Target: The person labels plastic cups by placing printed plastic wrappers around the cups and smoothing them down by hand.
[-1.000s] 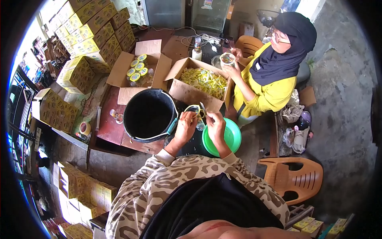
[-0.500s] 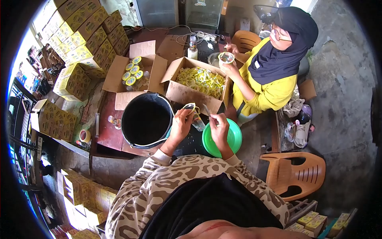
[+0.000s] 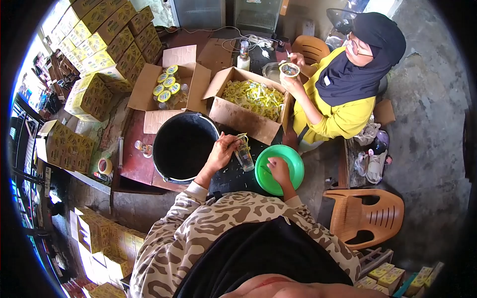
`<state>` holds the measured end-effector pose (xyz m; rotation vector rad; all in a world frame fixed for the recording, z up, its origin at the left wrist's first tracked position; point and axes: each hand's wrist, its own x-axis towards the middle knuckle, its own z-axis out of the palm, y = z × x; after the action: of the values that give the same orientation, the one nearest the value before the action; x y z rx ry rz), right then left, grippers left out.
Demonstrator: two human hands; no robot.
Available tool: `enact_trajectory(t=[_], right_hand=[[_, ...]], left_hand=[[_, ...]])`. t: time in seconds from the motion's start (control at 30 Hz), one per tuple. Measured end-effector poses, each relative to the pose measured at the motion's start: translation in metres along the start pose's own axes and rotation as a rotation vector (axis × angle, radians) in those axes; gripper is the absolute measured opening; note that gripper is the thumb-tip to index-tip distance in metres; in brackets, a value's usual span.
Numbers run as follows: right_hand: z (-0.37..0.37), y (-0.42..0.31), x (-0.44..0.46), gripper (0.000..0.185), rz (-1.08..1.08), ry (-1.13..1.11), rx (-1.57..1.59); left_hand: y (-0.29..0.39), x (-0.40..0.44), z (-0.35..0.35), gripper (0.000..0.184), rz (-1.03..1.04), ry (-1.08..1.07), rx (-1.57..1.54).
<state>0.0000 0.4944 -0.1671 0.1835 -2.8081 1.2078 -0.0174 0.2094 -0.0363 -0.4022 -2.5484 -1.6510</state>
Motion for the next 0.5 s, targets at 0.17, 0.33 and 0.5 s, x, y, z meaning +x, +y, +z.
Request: enact_trajectory(t=[0.17, 0.33, 0.5], right_hand=[[-0.015, -0.096, 0.032, 0.027, -0.143, 0.054, 0.371], [0.002, -0.12, 0.048, 0.033, -0.222, -0.014, 0.545], [0.005, -0.124, 0.051, 0.019, -0.204, -0.035, 0.375]], left_hand=[[-0.017, -0.003, 0.01, 0.019, 0.146, -0.029, 0.213], [-0.024, -0.008, 0.017, 0.017, 0.188, -0.051, 0.377], [-0.029, -0.007, 0.017, 0.014, 0.296, -0.027, 0.485]])
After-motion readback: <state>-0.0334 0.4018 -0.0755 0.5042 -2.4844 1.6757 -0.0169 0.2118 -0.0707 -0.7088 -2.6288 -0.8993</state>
